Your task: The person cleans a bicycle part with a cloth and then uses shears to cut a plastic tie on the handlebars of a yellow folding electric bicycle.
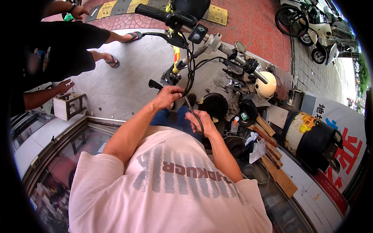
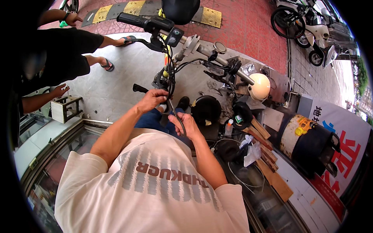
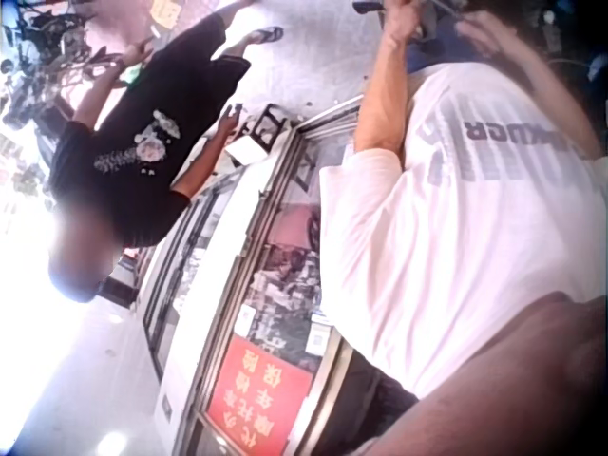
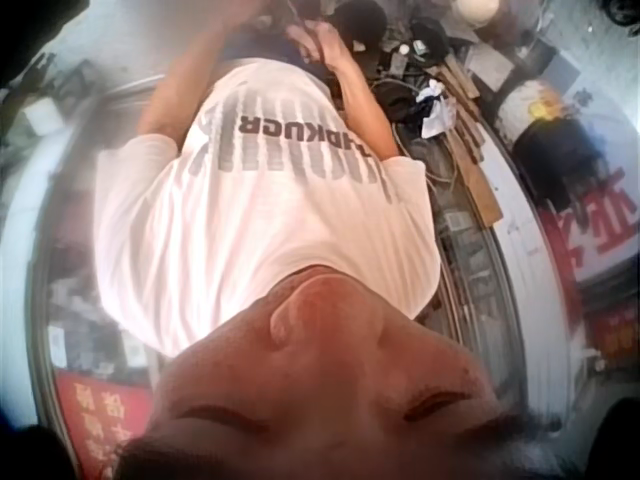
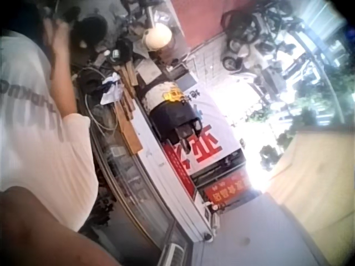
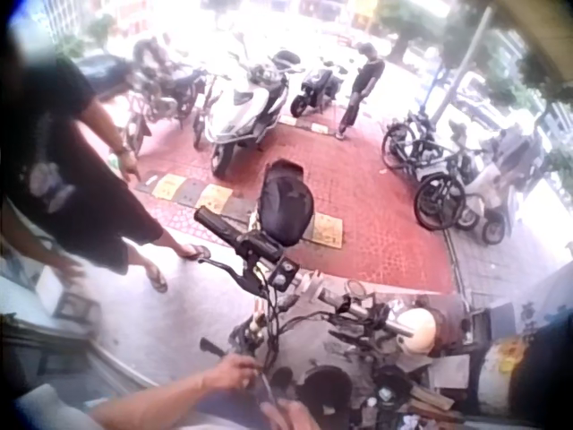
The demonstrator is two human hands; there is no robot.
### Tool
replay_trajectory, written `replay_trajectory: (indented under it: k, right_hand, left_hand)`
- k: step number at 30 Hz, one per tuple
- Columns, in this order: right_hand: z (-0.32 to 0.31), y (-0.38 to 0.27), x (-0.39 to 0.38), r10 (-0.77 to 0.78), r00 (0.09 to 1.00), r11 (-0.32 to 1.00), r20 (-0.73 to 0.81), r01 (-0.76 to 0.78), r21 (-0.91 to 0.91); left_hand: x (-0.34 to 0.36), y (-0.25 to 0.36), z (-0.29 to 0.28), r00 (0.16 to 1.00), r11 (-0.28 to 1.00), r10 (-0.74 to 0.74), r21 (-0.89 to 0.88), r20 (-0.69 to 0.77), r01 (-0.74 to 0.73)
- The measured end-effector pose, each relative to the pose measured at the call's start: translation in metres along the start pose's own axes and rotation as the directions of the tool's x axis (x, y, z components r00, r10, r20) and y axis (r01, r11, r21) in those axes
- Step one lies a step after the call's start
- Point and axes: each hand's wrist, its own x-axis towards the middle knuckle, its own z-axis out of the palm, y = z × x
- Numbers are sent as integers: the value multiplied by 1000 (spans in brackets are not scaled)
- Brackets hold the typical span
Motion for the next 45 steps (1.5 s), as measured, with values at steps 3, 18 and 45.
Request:
replay_trajectory:
  k: [3, 18, 45]
  right_hand:
    - [-3, 3, 1, 7, 1000, 999, -6, -8, -44]
    - [7, 3, 7, -47, 995, 986, -93, 31, -167]
    - [-61, -64, -6, -153, 987, 982, 48, 157, -100]
  left_hand:
    - [-1, 1, -2, 999, 998, -49, -27, -11, 49]
    - [-4, -6, 6, 995, 996, 9, 85, -100, 0]
    - [-4, 102, 9, 980, 946, 200, -265, 20, -188]
